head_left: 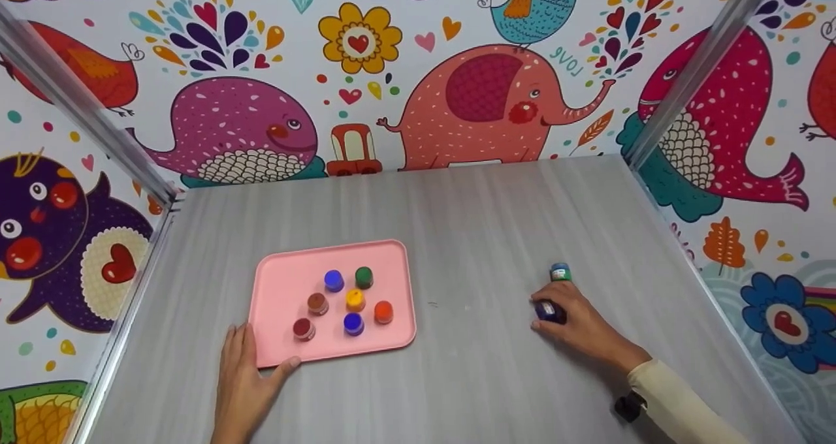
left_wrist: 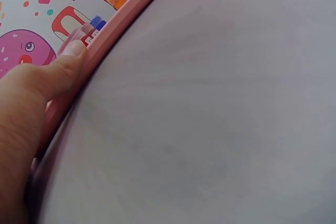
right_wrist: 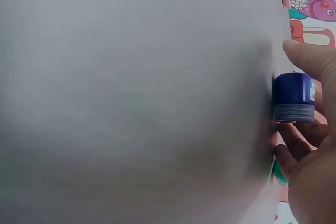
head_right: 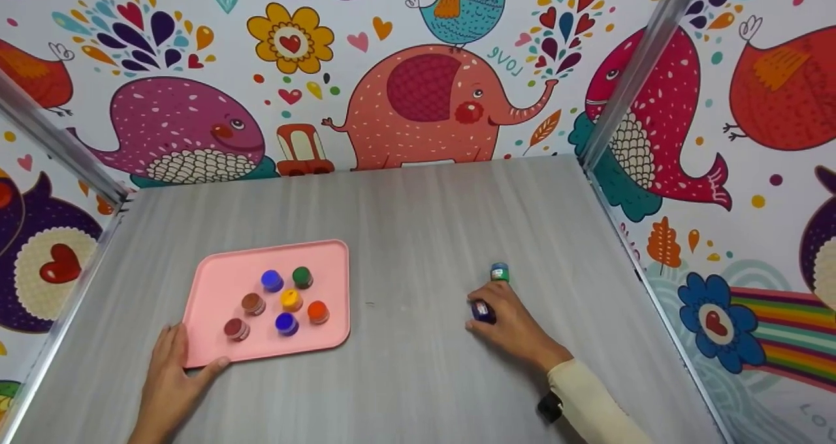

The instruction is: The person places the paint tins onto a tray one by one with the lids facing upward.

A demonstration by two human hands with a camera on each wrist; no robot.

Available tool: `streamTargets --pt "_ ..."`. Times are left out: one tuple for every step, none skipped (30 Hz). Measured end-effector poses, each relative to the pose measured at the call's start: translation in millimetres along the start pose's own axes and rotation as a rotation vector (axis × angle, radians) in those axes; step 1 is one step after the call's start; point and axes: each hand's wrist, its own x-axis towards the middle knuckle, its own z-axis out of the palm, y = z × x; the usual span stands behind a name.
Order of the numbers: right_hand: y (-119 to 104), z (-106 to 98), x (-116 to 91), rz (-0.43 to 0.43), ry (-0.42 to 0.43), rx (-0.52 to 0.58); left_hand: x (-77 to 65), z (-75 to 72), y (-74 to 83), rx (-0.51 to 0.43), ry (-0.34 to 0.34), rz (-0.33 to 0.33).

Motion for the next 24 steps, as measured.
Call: streamTargets --pt "0 0 0 0.0 -0.001 -0.004 -0.5 -0.2 -0.5 0.0 0.001 -0.001" --pt "1 1 0 0.001 -0.002 -0.008 -1.0 -0.3 -0.7 0.001 0.001 -0.003" --pt "2 1 0 0.003 -0.003 -0.01 -1.3 -0.3 -0.8 0.002 0.0 -0.003" --pt "3 0 -1 0.007 -0.006 -0.011 -1.4 -0.4 -0.8 0.001 0.001 -0.001" --pt "4 0 -1 0.01 -0.008 -0.013 -1.5 -0.4 -0.7 0.001 0.001 0.001" --pt "5 -1 -1 0.013 -0.009 -0.013 -1.4 -0.4 -0.4 0.0 0.002 0.004" --pt "5 -2 -2 0.02 -0.013 -0.008 -1.2 -0.5 -0.1 0.0 0.003 0.005" --pt "6 -3 -2 0.024 -0.016 -0.002 -1.0 -0.5 0.2 -0.001 0.007 0.01" --pt "7 -4 -3 0.028 -0.016 0.005 -0.6 -0.4 0.6 -0.001 0.009 0.013" --pt "8 -5 -4 0.026 -0.016 0.01 -0.8 -0.1 0.7 -0.002 0.01 0.013" --pt "9 -6 -4 0.012 -0.01 0.014 -0.9 0.1 0.8 -0.001 0.013 0.017" --pt "10 -7 -5 -0.004 -0.002 0.017 -0.8 0.3 1.0 0.001 0.015 0.02" --pt "11 -8 -6 -0.02 0.007 0.022 -0.6 0.5 1.1 0.002 0.016 0.024" --pt "12 -8 -7 -0.038 0.018 0.023 -0.2 0.6 1.4 0.004 0.016 0.028" --pt "12 -9 -8 -0.051 0.028 0.028 0.4 0.6 1.8 0.008 0.011 0.029" --pt "13 -9 -8 -0.066 0.036 0.032 0.7 0.4 2.0 0.009 0.011 0.031" --pt "14 -10 -8 -0.078 0.042 0.036 1.0 0.1 2.0 0.009 0.015 0.036" --pt "15 -10 -8 -0.083 0.045 0.039 1.1 -0.1 2.0 0.008 0.013 0.033" --pt "16 -10 -8 -0.087 0.046 0.043 1.1 -0.4 1.9 0.007 0.013 0.031" --pt "16 -10 -7 -0.09 0.046 0.045 1.0 -0.6 1.6 0.006 0.015 0.031" --pt "17 -10 -7 -0.09 0.044 0.048 0.7 -0.7 1.1 0.004 0.016 0.03" --pt "17 -10 -6 -0.088 0.043 0.048 0.0 -0.9 0.3 0.001 0.021 0.032" --pt "17 -10 -5 -0.083 0.041 0.047 -0.9 -0.7 -0.6 -0.001 0.025 0.034" --pt "17 -9 -4 -0.075 0.038 0.043 -2.0 -0.5 -1.6 -0.003 0.026 0.034"
